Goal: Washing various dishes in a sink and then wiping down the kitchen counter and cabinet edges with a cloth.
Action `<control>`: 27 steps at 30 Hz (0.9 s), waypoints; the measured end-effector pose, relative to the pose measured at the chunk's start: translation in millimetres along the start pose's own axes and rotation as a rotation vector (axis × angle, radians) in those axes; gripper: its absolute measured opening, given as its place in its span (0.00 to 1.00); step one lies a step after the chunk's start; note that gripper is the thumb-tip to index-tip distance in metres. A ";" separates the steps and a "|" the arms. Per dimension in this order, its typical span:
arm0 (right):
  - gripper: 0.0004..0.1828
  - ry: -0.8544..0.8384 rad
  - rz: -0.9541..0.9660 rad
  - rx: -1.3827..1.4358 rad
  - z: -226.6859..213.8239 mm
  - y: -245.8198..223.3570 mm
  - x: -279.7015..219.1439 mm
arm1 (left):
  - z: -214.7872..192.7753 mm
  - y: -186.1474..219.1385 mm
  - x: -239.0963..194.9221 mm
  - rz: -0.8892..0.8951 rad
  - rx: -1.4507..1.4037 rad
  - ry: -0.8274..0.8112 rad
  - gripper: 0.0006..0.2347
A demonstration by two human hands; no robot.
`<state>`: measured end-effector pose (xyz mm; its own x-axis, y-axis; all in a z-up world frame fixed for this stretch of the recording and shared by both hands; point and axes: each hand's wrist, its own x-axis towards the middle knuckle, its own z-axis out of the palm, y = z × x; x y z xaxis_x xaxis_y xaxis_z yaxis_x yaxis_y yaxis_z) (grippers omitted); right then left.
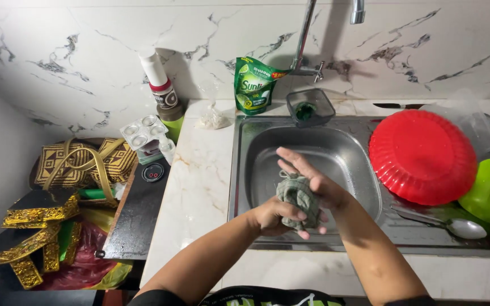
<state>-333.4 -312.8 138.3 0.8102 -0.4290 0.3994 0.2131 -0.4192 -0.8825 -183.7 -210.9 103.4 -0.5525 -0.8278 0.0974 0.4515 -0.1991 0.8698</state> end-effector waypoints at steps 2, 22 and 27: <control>0.52 -0.188 0.103 0.724 3.5 -14.2 7.5 | 19.1 5.7 5.1 -0.083 -0.431 -0.087 0.24; 0.16 0.505 0.199 -0.287 -67.8 81.5 49.9 | -85.6 -13.8 136.9 -0.089 0.728 0.595 0.12; 0.17 0.669 0.301 -0.630 -70.4 108.6 56.3 | -107.2 -26.7 161.2 0.105 1.253 0.654 0.22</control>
<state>-303.0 -438.9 82.5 0.2630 -0.8738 0.4090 -0.4420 -0.4859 -0.7540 -209.7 -395.2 44.0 0.0197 -0.9681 0.2499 -0.6321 0.1816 0.7533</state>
